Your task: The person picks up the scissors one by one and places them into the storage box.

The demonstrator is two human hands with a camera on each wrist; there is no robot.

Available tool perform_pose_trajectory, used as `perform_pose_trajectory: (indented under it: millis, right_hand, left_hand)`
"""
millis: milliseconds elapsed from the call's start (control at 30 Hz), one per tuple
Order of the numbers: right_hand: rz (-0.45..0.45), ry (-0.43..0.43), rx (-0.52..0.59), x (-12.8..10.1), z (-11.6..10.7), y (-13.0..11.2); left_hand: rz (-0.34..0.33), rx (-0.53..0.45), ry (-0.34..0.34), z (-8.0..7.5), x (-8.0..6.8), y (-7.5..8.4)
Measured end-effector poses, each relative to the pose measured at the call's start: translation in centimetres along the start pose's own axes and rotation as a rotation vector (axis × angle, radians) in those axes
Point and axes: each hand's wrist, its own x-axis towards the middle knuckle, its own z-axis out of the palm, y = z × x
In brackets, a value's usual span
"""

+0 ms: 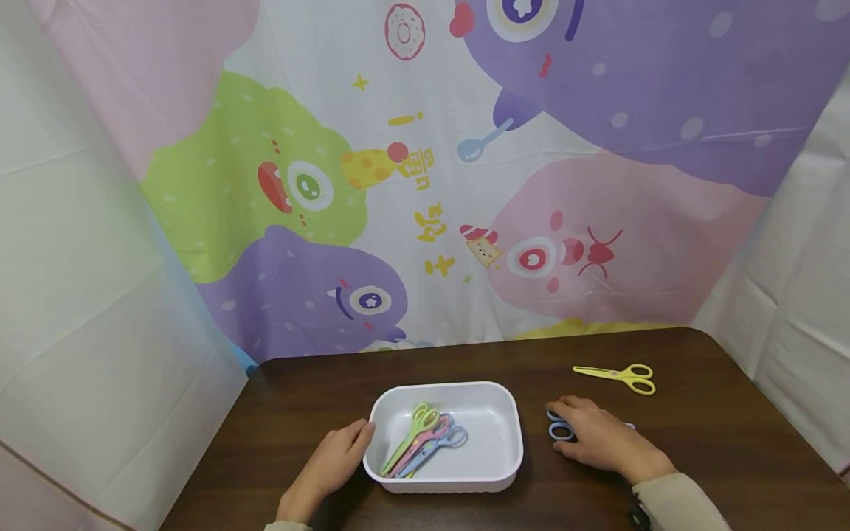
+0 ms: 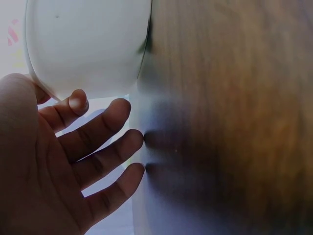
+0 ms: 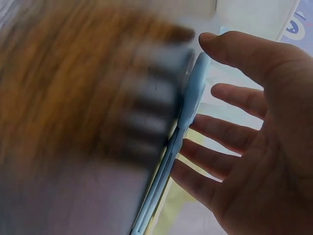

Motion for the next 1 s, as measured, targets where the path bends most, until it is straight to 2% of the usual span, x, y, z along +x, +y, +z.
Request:
perform_pose_trajectory:
  millis: [233, 667, 1000]
  right_hand:
    - [-0.03, 0.04, -0.027, 0.25, 0.45, -0.1]
    - [-0.034, 0.027, -0.041, 0.46, 0.68, -0.42]
    - [0.028, -0.01, -0.05, 0.1, 0.74, -0.73]
  left_hand:
    - [0.004, 0.006, 0.007, 0.04, 0.04, -0.01]
    - [-0.002, 0.006, 0.006, 0.03, 0.02, 0.04]
    - [-0.003, -0.001, 0.005, -0.02, -0.06, 0.08]
